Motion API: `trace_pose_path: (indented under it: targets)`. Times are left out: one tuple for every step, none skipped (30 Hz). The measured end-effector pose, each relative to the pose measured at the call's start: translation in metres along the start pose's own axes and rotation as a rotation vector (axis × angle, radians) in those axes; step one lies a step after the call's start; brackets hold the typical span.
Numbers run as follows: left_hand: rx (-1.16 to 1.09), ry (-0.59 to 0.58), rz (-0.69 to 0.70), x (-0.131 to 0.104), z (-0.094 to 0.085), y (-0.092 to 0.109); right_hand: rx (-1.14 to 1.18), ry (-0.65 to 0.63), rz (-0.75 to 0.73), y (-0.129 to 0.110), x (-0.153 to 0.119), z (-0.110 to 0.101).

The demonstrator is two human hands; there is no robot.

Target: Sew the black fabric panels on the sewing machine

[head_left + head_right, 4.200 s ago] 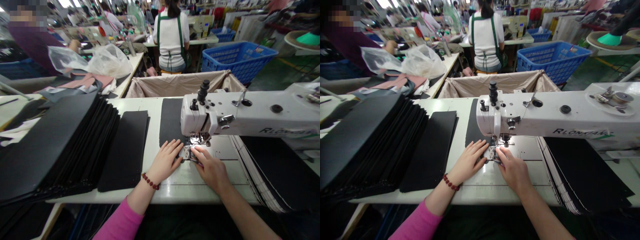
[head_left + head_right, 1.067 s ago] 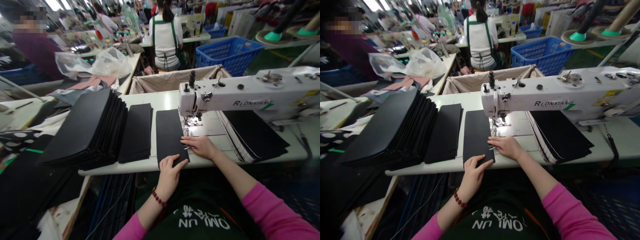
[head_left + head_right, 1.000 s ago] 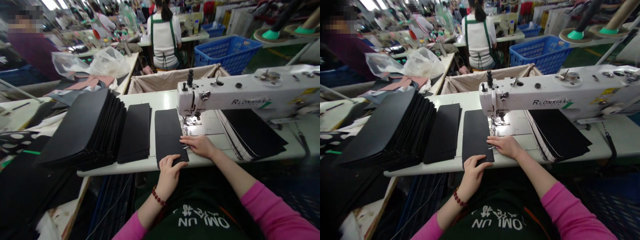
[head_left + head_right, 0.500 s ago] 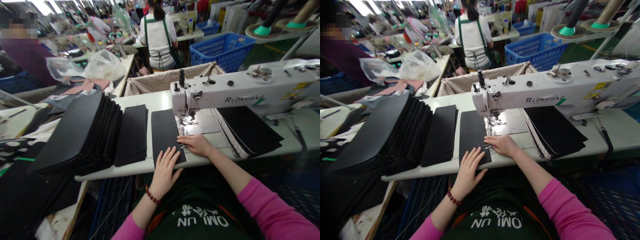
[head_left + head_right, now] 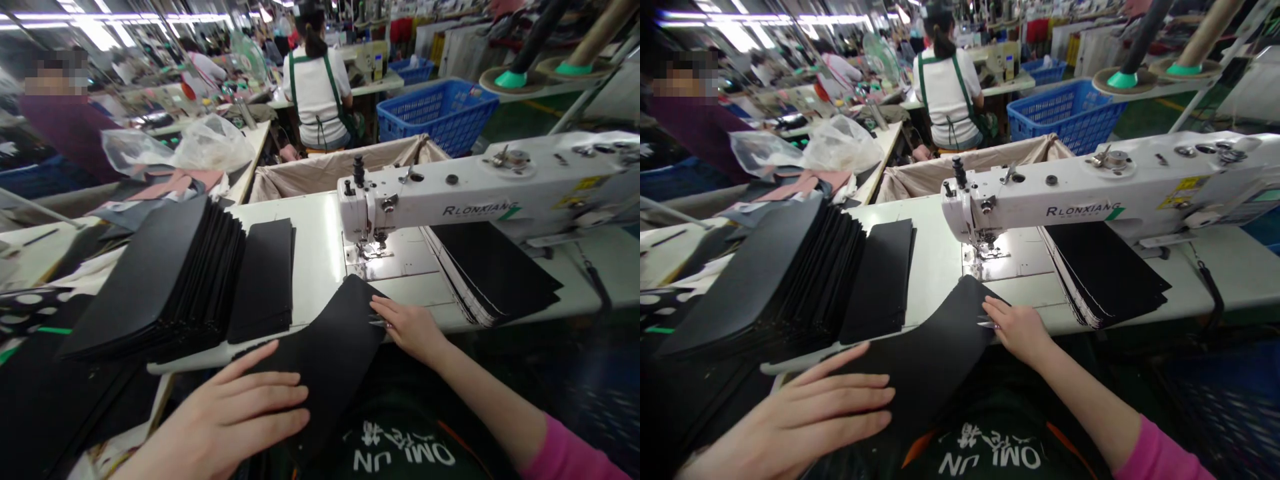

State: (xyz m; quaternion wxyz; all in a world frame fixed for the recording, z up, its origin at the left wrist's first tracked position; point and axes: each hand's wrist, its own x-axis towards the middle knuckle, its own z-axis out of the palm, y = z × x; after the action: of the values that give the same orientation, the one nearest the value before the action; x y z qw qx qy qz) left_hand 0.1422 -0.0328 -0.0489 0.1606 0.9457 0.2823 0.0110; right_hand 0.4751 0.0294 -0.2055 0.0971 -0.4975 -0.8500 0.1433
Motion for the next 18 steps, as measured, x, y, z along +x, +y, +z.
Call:
trace_pose_path:
  targets:
    - [0.054,0.033,-0.030,-0.010,-0.004,-0.013,0.027,0.010,0.039,-0.001,-0.009,0.001]
    - [0.104,0.061,-0.081,-0.018,-0.006,-0.028,0.072,0.018,0.058,0.000,-0.017,0.002]
    - [0.140,0.083,-0.141,-0.021,-0.004,-0.043,0.131,0.030,0.064,0.002,-0.024,0.002]
    - [0.163,0.099,-0.213,-0.020,0.000,-0.056,0.197,0.054,0.069,0.006,-0.030,0.000]
    - [0.167,0.116,-0.273,-0.013,0.007,-0.067,0.262,0.097,0.081,0.011,-0.035,-0.002]
    - [0.154,0.136,-0.326,-0.002,0.016,-0.074,0.319,0.169,0.108,0.017,-0.040,-0.004]
    - [0.122,0.145,-0.363,0.014,0.027,-0.078,0.362,0.263,0.153,0.023,-0.044,-0.007]
    - [0.071,0.165,-0.378,0.033,0.038,-0.076,0.389,0.365,0.213,0.030,-0.048,-0.010]
    - [0.005,0.185,-0.389,0.054,0.051,-0.071,0.403,0.458,0.279,0.035,-0.053,-0.012]
    - [-0.066,0.193,-0.361,0.076,0.064,-0.063,0.407,0.526,0.337,0.040,-0.059,-0.014]
    - [-0.127,0.202,-0.305,0.097,0.078,-0.053,0.409,0.559,0.384,0.042,-0.064,-0.014]
    - [-0.173,0.196,-0.254,0.117,0.091,-0.042,0.411,0.555,0.417,0.044,-0.071,-0.014]
    - [-0.197,0.216,-0.226,0.134,0.104,-0.032,0.414,0.518,0.443,0.043,-0.077,-0.013]
    - [-0.209,0.229,-0.214,0.148,0.116,-0.022,0.414,0.465,0.466,0.040,-0.084,-0.011]
    - [-0.207,0.244,-0.215,0.159,0.127,-0.015,0.411,0.399,0.486,0.037,-0.089,-0.009]
    - [-0.195,0.261,-0.229,0.168,0.137,-0.009,0.400,0.328,0.500,0.032,-0.094,-0.007]
    - [-0.177,0.276,-0.247,0.174,0.145,-0.005,0.384,0.255,0.505,0.027,-0.098,-0.004]
    - [-0.160,0.292,-0.263,0.178,0.152,-0.003,0.365,0.191,0.503,0.022,-0.101,-0.002]
